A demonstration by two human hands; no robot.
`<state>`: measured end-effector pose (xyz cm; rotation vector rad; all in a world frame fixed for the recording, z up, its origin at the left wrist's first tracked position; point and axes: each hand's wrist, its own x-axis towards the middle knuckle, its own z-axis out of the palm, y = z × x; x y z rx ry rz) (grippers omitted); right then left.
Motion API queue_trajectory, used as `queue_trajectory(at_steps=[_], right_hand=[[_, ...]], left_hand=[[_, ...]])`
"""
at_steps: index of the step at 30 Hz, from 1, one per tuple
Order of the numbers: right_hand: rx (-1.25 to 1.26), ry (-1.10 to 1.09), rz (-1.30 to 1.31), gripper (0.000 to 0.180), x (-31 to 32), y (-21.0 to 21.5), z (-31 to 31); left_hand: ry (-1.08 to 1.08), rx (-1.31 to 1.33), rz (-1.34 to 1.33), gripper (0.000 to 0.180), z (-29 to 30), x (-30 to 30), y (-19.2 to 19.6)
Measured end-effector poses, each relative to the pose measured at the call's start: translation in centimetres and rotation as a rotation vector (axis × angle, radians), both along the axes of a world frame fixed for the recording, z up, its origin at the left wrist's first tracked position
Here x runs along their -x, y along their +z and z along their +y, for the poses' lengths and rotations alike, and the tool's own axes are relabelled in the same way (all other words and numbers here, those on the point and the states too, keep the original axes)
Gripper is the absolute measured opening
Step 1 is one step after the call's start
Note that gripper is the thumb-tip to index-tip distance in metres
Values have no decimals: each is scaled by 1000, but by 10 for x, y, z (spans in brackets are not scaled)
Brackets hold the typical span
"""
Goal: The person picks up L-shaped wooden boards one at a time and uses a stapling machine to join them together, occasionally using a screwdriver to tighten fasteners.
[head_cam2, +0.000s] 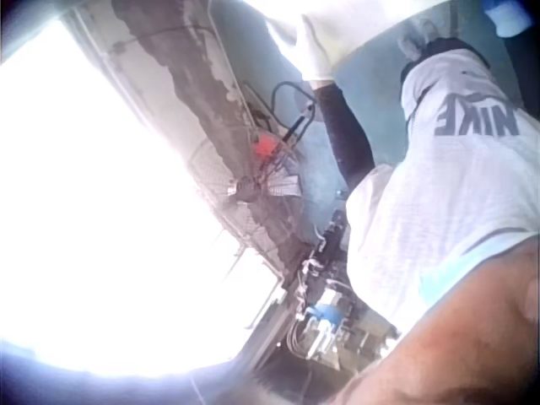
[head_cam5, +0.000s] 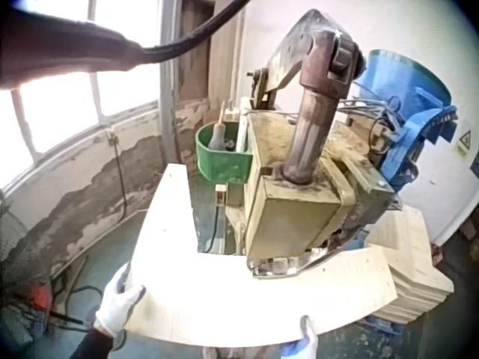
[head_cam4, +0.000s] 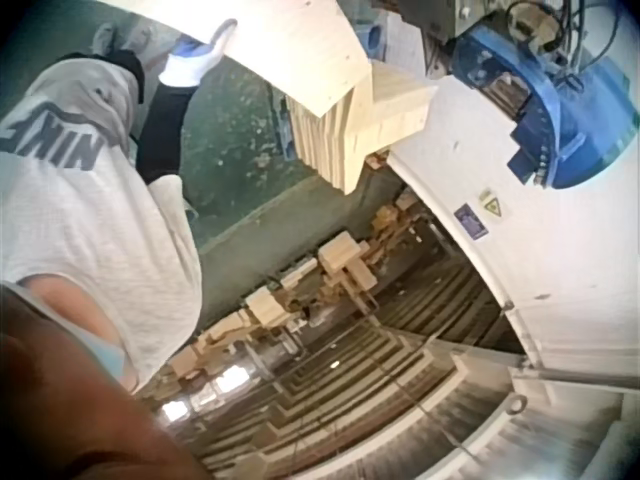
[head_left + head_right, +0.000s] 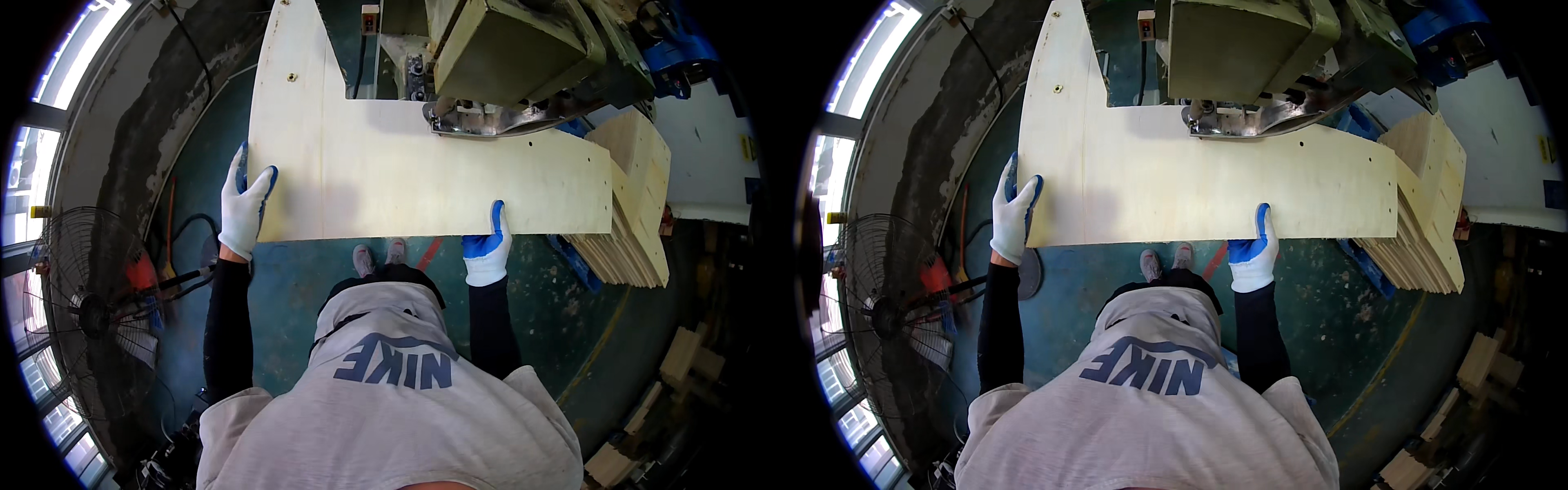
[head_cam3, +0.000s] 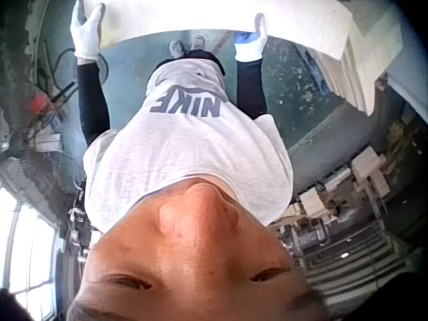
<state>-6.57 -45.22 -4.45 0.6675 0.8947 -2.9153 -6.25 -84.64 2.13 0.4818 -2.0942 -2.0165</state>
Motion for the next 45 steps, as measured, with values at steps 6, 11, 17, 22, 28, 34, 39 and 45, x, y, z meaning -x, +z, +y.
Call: queue_trajectory(at_steps=[6, 11, 17, 22, 28, 34, 39, 45], right_hand=[[-19, -19, -8, 42, 2, -5, -4], [-35, -35, -17, 44, 1, -4, -5], [-85, -10, -27, 46, 1, 2, -6], [-188, 15, -69, 49, -1, 4, -6], [-221, 8, -66, 50, -4, 5, -8], [-208, 18, -100, 49, -5, 10, -10], [-217, 15, -84, 48, -6, -12, 6], [-191, -19, -21, 43, 3, 0, -12]], left_hand=[[-20, 96, -87, 64, -12, 12, -9], [-22, 178, -91, 67, -14, 15, -11], [-47, 99, -107, 69, -16, 15, -13], [-45, 175, -97, 69, -18, 18, -18], [-49, 157, -164, 73, -23, 19, -17], [-32, 252, -167, 73, -23, 17, -20], [-80, 128, -201, 74, -25, 19, -10], [-74, -25, -121, 70, -22, 24, 0]])
